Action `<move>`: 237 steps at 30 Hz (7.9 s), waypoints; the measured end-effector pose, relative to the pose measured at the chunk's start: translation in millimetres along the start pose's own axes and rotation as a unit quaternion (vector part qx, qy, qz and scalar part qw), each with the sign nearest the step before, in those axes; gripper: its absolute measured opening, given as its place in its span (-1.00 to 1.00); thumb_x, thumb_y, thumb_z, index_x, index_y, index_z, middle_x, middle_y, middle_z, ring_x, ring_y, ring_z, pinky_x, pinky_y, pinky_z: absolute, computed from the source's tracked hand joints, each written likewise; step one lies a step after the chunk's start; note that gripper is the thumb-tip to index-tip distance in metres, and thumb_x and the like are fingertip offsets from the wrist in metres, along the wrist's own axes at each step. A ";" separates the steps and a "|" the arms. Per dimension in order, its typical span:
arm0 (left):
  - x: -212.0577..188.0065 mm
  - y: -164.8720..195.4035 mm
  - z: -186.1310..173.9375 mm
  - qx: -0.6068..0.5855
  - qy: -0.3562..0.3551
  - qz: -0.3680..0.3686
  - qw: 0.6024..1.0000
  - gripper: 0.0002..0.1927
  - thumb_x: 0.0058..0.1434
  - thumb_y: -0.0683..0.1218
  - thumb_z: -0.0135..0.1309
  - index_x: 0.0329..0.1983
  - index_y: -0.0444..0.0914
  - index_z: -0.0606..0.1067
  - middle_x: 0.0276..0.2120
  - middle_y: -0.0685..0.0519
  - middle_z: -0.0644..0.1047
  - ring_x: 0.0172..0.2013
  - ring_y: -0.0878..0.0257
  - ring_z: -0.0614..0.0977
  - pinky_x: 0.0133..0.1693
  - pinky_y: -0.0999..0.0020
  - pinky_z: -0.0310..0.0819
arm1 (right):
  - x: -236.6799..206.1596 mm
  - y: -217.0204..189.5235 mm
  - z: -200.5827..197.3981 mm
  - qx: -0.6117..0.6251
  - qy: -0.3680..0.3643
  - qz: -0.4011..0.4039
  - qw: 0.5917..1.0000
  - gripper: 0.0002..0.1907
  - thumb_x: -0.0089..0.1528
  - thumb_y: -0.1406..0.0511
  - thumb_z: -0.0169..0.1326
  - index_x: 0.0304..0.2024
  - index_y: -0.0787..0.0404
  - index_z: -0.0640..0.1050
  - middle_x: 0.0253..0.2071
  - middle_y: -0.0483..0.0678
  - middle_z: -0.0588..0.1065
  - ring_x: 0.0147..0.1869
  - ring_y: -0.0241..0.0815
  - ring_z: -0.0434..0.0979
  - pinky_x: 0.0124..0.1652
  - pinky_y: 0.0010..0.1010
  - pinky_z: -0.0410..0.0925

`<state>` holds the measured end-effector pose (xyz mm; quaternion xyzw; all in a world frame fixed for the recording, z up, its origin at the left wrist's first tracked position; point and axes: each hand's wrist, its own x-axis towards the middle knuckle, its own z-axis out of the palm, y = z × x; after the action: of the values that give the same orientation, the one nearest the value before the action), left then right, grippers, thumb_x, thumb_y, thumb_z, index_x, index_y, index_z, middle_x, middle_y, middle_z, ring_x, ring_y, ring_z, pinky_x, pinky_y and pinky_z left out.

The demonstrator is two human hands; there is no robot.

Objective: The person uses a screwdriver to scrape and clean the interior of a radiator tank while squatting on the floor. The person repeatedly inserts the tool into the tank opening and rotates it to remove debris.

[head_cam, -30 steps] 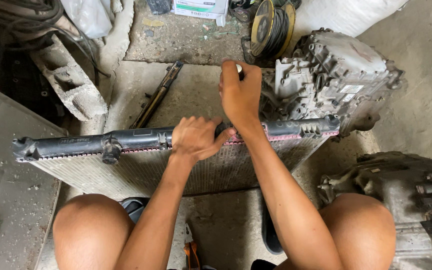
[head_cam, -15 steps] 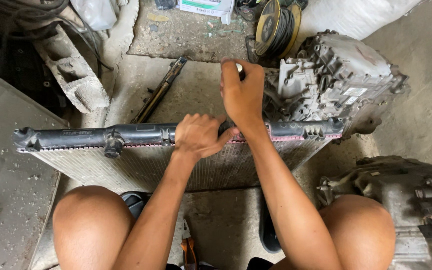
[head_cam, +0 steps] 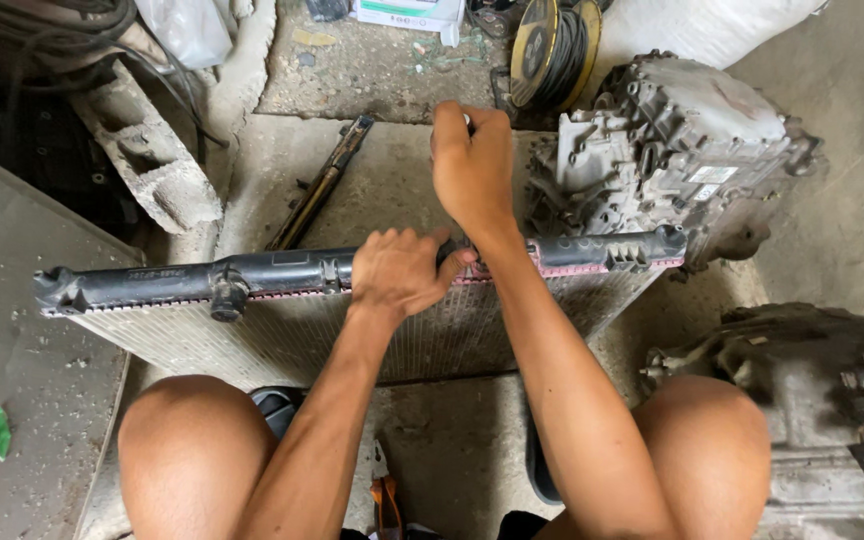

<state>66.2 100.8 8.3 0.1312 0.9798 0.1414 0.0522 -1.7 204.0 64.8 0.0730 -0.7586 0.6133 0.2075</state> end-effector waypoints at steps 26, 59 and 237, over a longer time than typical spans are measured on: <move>-1.5 -3.3 -2.0 0.015 0.006 0.034 0.999 -0.23 0.26 0.52 -0.31 0.13 -0.09 0.54 -0.21 -0.13 0.64 -0.09 -0.09 0.65 -0.02 -0.04 0.44 | -39.1 -26.8 -25.6 0.168 -0.043 -0.028 0.985 -0.54 0.41 0.26 -0.06 -0.59 0.29 0.38 -0.67 -0.15 0.30 -0.65 -0.38 0.24 -0.61 -0.47 0.11; 8.7 -0.6 16.7 0.027 0.008 0.026 0.999 -0.28 0.37 0.41 -0.38 0.04 -0.17 0.57 -0.12 -0.17 0.61 0.01 -0.09 0.60 0.05 -0.03 0.39 | -0.8 5.9 -12.6 0.129 0.072 0.013 0.989 -0.50 0.36 0.20 -0.09 -0.68 0.25 0.32 -0.73 -0.13 0.27 -0.70 -0.34 0.19 -0.66 -0.39 0.04; 24.2 -8.3 19.2 0.003 0.001 0.021 1.000 -0.19 0.35 0.48 -0.45 0.09 -0.16 0.57 -0.12 -0.17 0.62 -0.02 -0.11 0.62 0.05 -0.04 0.39 | 16.4 22.8 -20.0 0.174 -0.015 0.067 0.982 -0.47 0.39 0.10 -0.15 -0.62 0.24 0.27 -0.75 -0.08 0.22 -0.78 -0.24 0.14 -0.76 -0.34 0.00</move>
<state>43.6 104.8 -14.0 0.1522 0.9772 0.1399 0.0481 -20.4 231.0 54.2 0.0663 -0.6464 0.7475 0.1381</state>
